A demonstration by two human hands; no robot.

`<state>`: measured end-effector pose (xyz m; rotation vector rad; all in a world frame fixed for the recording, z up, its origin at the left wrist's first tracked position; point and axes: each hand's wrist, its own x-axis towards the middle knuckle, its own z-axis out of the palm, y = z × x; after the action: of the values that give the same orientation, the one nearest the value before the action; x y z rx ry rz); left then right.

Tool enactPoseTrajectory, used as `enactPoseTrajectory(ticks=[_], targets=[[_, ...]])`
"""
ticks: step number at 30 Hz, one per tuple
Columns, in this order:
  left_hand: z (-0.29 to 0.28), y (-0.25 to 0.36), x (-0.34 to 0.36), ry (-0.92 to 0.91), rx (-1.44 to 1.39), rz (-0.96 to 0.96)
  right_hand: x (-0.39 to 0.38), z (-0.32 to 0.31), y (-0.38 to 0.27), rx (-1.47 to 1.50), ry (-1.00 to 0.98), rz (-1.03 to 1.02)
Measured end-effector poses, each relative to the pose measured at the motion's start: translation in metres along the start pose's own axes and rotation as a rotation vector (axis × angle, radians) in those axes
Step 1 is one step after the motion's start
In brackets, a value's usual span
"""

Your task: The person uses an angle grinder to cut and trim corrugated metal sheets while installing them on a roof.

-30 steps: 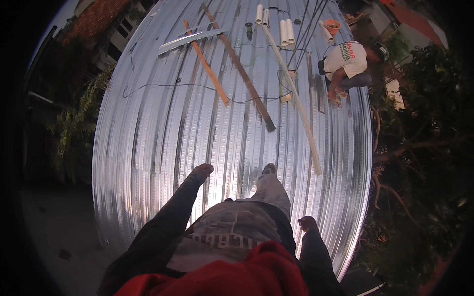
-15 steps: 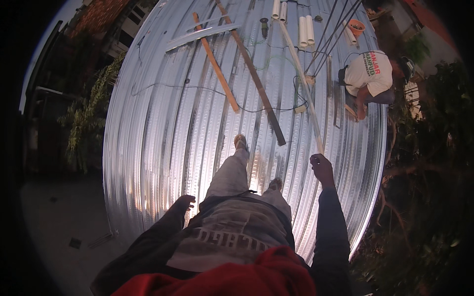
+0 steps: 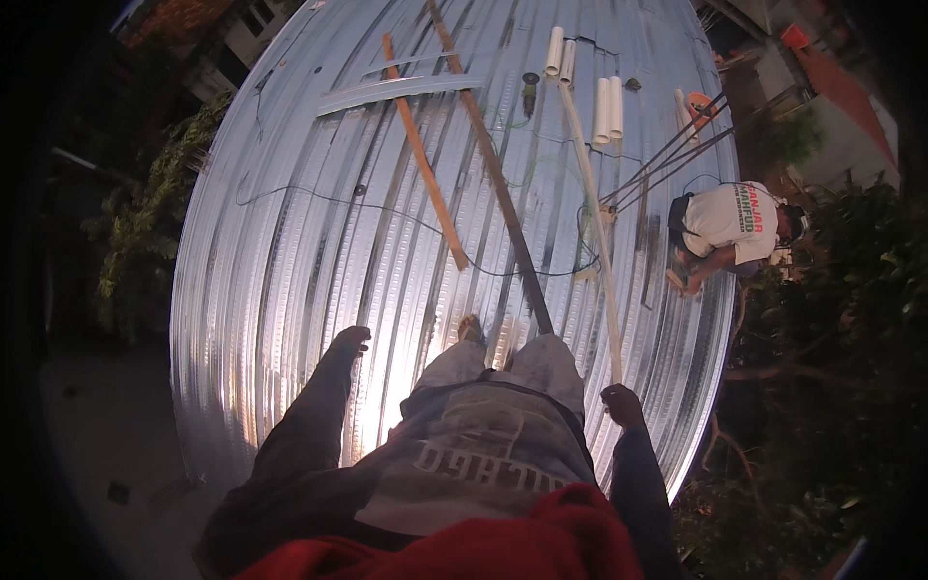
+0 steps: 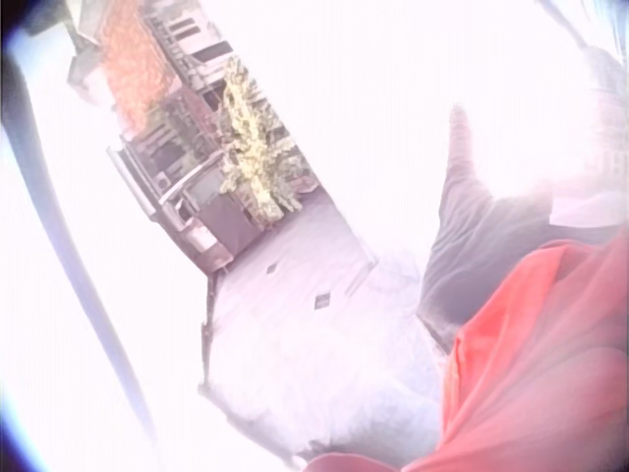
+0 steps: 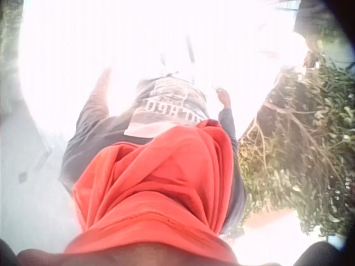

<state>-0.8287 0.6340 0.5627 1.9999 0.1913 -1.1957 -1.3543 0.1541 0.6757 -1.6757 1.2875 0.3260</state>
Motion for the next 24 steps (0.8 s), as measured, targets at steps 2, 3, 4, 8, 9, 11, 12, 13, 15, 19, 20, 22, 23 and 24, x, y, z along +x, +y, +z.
enactPoseTrajectory(ticks=[2,3,4,8,9,11,12,13,15,19,20,22,23,24], targets=[[-0.033,0.026,0.034,0.043,-0.058,0.046,0.009,-0.015,-0.019,0.022,0.023,0.054],[-0.037,0.034,0.045,0.053,-0.069,0.067,0.007,-0.027,-0.023,0.041,0.032,0.080],[-0.038,0.043,0.056,0.052,-0.092,0.085,0.006,-0.039,-0.028,0.060,0.039,0.105],[0.025,0.071,0.091,-0.013,-0.338,0.132,0.012,-0.120,-0.044,-0.192,0.144,0.117],[0.029,0.065,0.094,-0.027,-0.353,0.108,0.022,-0.117,-0.065,-0.115,0.150,0.088],[0.048,0.049,0.098,-0.121,-0.433,0.132,0.058,-0.121,-0.113,-0.175,0.183,0.044],[0.062,0.038,0.097,-0.205,-0.488,0.167,0.072,-0.123,-0.135,-0.147,0.192,0.012],[0.112,0.041,0.085,-0.256,-0.353,0.060,0.073,-0.132,-0.139,-0.137,0.222,0.026],[0.120,0.021,0.079,-0.269,0.271,0.549,0.098,-0.106,-0.185,-0.110,0.170,-0.074],[0.124,0.010,0.086,-0.333,-0.026,0.207,0.155,-0.068,-0.250,-0.246,-0.023,-0.241],[0.128,0.020,0.080,-0.328,-0.170,0.003,0.164,-0.065,-0.249,-0.290,-0.059,-0.234],[0.128,0.053,0.073,-0.313,-0.104,-0.089,0.181,-0.065,-0.238,-0.381,-0.130,-0.207],[0.127,0.065,0.094,-0.304,-0.089,0.043,0.209,-0.089,-0.224,-0.568,-0.142,-0.632],[0.094,0.053,0.108,-0.223,-0.051,0.134,0.232,-0.070,-0.240,-0.575,-0.174,-0.637]])
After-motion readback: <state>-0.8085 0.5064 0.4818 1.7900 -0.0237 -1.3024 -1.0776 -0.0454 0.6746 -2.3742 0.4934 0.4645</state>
